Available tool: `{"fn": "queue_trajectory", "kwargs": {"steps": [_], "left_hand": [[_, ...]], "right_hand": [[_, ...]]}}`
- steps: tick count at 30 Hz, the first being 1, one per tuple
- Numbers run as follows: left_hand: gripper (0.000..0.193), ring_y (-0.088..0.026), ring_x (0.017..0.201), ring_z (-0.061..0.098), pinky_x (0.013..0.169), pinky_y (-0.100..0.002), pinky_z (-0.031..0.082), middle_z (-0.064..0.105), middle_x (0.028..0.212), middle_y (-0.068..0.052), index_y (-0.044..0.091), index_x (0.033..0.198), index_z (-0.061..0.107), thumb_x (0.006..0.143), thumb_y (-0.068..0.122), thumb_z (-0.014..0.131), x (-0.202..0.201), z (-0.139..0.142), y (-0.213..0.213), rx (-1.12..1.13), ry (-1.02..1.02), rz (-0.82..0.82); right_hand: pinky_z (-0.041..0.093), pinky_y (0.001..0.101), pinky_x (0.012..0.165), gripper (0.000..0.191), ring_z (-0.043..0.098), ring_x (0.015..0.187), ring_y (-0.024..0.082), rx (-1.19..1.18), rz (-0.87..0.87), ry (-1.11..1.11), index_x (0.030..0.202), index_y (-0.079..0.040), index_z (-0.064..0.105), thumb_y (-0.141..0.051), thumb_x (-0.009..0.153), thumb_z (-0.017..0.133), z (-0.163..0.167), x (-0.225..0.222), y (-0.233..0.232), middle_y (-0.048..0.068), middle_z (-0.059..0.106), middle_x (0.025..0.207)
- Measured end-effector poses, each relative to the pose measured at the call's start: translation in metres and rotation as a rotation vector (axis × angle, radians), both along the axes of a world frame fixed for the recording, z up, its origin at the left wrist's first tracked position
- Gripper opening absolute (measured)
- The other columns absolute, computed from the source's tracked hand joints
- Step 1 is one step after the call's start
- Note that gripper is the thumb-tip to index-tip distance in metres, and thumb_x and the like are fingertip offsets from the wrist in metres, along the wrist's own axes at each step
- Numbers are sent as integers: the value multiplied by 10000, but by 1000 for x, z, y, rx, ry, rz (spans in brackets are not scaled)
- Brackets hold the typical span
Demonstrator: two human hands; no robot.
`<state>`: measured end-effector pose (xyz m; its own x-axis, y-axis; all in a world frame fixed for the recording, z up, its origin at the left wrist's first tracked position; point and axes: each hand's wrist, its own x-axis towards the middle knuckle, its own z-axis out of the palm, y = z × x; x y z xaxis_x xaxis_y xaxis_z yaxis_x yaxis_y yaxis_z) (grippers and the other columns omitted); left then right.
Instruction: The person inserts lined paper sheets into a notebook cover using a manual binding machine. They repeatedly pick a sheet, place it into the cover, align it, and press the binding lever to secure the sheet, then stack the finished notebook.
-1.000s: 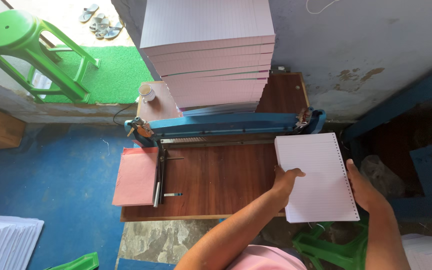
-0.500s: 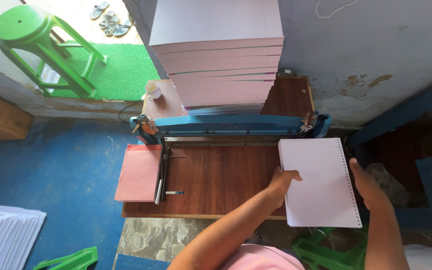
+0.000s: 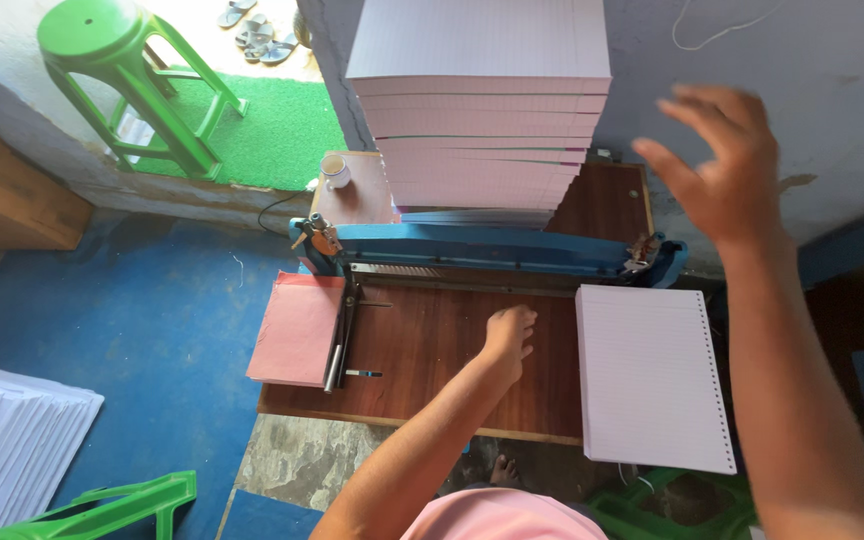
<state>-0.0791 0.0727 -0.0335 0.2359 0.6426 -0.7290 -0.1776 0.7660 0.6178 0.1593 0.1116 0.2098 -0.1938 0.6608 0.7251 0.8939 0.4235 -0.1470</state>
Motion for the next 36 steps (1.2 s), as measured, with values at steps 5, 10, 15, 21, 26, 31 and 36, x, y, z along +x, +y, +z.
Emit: {"fn": "queue_trajectory", "kwargs": {"steps": [5, 10, 15, 21, 26, 31, 36], "left_hand": [[416, -253, 1293, 541, 1064, -461, 436, 625, 1297, -57, 89, 1279, 618, 890, 233, 592, -16, -6, -1, -27, -33, 56], [311, -240, 1202, 565, 1011, -450, 446, 630, 1172, -39, 109, 1153, 644, 871, 232, 600, -27, -2, -2, -42, -38, 95], [254, -237, 1208, 572, 995, -451, 442, 631, 1149, -32, 134, 1089, 645, 850, 212, 607, -38, 4, 3, -48, -69, 125], [238, -278, 1279, 553, 1035, -470, 447, 639, 1201, -63, 124, 1091, 638, 877, 223, 605, -48, 17, 12, -36, -131, 180], [275, -280, 1213, 593, 1032, -483, 460, 663, 1163, -78, 106, 1154, 634, 909, 220, 583, -51, 32, 19, -25, -197, 201], [341, -273, 1149, 637, 1005, -469, 495, 674, 1154, -88, 82, 1242, 623, 939, 217, 547, -54, 55, 21, 3, -259, 181], [462, -313, 1186, 639, 1001, -475, 522, 663, 1267, -160, 16, 1355, 568, 952, 241, 536, -57, 96, 26, 146, -318, 138]], "right_hand": [[509, 433, 1151, 369, 583, 1295, 285, 25, 133, -192, 1224, -27, 742, -276, 977, 859, 48, -39, 54, 131, 679, 1312], [529, 426, 1081, 358, 616, 1288, 284, -68, 176, -255, 1197, -51, 757, -274, 932, 845, 64, -61, 79, 100, 714, 1277], [555, 414, 994, 269, 677, 1162, 277, -210, 159, -232, 1157, -73, 772, -264, 973, 813, 71, -66, 89, 96, 737, 1242], [563, 407, 902, 191, 704, 1038, 248, -342, 143, -138, 1125, -106, 806, -248, 1004, 766, 82, -67, 91, 80, 756, 1162], [572, 403, 836, 196, 710, 948, 254, -382, 133, -155, 1131, -94, 801, -252, 1030, 740, 89, -60, 103, 88, 759, 1113], [561, 375, 998, 164, 713, 1050, 211, -3, 200, -409, 1133, -75, 781, -224, 1103, 721, 80, -53, 108, 74, 759, 1120], [492, 381, 1105, 167, 712, 1080, 157, 118, 152, -498, 1115, -122, 781, -280, 1115, 727, 64, -61, 86, 14, 771, 1122]]}}
